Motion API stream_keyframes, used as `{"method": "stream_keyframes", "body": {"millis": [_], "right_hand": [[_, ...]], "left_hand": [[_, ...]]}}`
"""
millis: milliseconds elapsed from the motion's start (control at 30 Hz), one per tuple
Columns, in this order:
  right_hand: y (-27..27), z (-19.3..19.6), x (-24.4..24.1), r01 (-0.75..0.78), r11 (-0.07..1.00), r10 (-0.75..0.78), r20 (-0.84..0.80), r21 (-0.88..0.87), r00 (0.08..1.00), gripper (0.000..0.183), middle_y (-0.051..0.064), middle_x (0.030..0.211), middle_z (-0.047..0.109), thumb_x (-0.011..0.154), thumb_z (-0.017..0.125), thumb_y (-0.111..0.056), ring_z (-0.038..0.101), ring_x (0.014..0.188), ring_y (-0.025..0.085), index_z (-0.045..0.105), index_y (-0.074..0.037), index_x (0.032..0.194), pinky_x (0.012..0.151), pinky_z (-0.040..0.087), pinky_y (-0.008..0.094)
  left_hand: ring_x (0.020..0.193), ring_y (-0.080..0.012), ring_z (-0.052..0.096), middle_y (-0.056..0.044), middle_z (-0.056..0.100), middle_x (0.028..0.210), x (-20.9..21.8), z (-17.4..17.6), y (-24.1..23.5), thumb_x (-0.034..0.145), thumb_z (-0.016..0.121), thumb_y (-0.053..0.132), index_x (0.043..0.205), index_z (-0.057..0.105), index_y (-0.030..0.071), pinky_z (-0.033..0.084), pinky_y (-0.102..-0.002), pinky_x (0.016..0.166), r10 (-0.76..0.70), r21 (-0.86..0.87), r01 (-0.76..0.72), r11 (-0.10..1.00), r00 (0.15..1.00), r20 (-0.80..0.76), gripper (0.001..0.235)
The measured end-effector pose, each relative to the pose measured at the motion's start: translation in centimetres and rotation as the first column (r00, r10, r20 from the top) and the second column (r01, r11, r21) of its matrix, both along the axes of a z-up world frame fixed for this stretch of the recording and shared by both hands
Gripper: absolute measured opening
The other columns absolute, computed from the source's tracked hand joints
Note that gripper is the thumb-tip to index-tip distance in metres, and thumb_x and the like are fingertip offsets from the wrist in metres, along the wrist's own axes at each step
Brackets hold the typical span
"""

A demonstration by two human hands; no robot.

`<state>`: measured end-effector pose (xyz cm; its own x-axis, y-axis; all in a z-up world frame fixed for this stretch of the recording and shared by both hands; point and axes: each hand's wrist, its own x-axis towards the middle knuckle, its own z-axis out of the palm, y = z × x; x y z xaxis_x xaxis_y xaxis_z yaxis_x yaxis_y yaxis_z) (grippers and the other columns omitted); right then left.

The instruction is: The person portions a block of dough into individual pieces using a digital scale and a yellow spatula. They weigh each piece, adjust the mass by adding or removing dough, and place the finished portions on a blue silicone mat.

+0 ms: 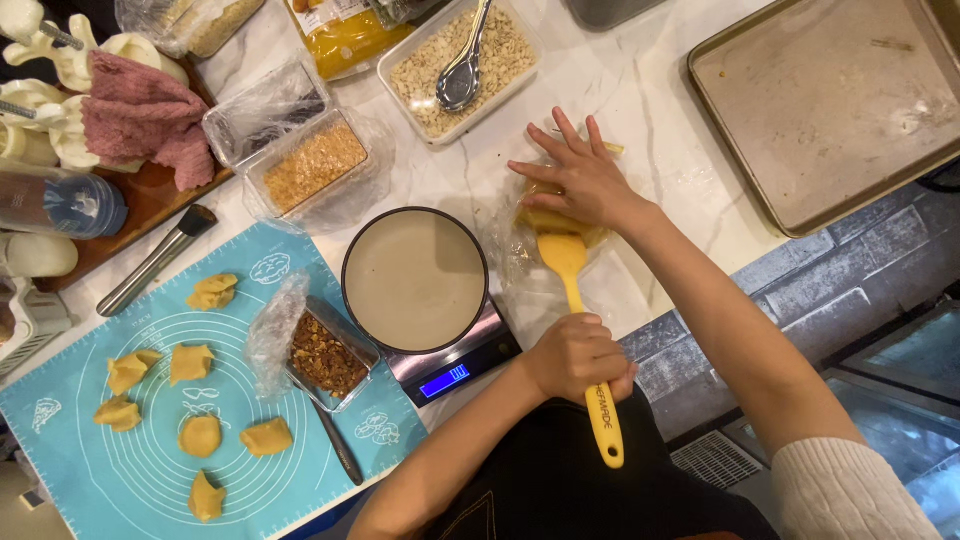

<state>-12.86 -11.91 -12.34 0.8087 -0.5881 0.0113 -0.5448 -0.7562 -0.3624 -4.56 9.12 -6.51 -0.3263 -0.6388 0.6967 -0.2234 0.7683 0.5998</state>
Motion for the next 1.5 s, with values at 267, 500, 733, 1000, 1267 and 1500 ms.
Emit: {"method": "stream_keyframes", "body": {"millis": [267,500,733,1000,1267,1500], "right_hand": [[0.1,-0.1,-0.3,0.020,1.000,-0.019,0.080,-0.015,0.997,0.051,0.007,0.163,0.041,0.089,0.067,-0.059,0.012,0.158,0.036,0.068,-0.038,0.136,0.123,0.002,0.066],[0.0,-0.1,-0.6,0.024,0.999,-0.017,0.152,-0.048,0.988,0.045,0.008,0.157,0.049,0.090,0.069,-0.058,0.016,0.158,0.034,0.073,-0.035,0.129,0.125,0.003,0.063],[0.1,-0.8,-0.9,0.046,0.997,-0.034,0.173,-0.066,0.984,0.040,0.007,0.155,0.053,0.094,0.071,-0.050,0.020,0.159,0.032,0.074,-0.034,0.130,0.128,0.003,0.060],[-0.1,-2.3,-1.9,0.106,0.992,-0.064,0.449,-0.069,0.891,0.035,0.001,0.136,0.066,0.096,0.073,-0.036,0.048,0.149,0.029,0.076,-0.020,0.127,0.132,0.022,0.056],[6.6,5.2,-1.3,0.106,0.829,-0.512,0.668,0.550,0.539,0.034,0.009,0.145,0.065,0.112,0.051,-0.020,0.061,0.140,0.023,0.063,-0.014,0.143,0.127,0.042,0.042],[16.7,9.0,8.1,-0.345,0.426,-0.691,0.547,0.836,0.472,0.070,0.012,0.156,0.042,0.099,0.062,0.000,0.057,0.135,0.022,0.030,-0.011,0.160,0.107,0.052,0.037]], "left_hand": [[0.053,-0.0209,0.048,-0.002,0.048,0.058,-0.2,-0.8,1.5,0.080,0.077,0.005,0.058,0.045,0.011,0.039,-0.035,0.055,-0.047,-0.082,0.050,0.995,0.998,0.039,0.038],[0.047,-0.0220,0.040,-0.003,0.043,0.055,0.6,0.1,2.7,0.075,0.072,0.000,0.056,0.040,0.013,0.033,-0.037,0.051,0.098,0.047,-0.090,0.995,0.967,-0.235,0.039],[0.047,-0.0244,0.040,-0.006,0.039,0.054,3.0,5.1,4.6,0.079,0.064,0.000,0.059,0.036,0.008,0.033,-0.038,0.050,0.151,0.211,-0.058,0.976,0.878,-0.454,0.035],[0.046,-0.0192,0.039,0.000,0.038,0.051,6.9,8.9,6.8,0.097,0.068,0.025,0.058,0.034,0.009,0.038,-0.035,0.051,0.191,0.124,-0.152,0.981,0.593,-0.782,0.054],[0.047,-0.0113,0.012,0.003,0.019,0.048,13.6,9.3,7.5,0.104,0.045,0.023,0.065,0.020,0.019,0.019,-0.030,0.053,0.312,0.321,-0.267,0.908,-0.078,-0.947,0.046],[0.043,-0.0129,0.024,0.002,0.028,0.048,11.0,9.5,10.4,0.095,0.056,0.019,0.060,0.029,0.014,0.026,-0.034,0.048,0.311,0.056,-0.508,0.859,0.434,-0.846,0.044]]}}
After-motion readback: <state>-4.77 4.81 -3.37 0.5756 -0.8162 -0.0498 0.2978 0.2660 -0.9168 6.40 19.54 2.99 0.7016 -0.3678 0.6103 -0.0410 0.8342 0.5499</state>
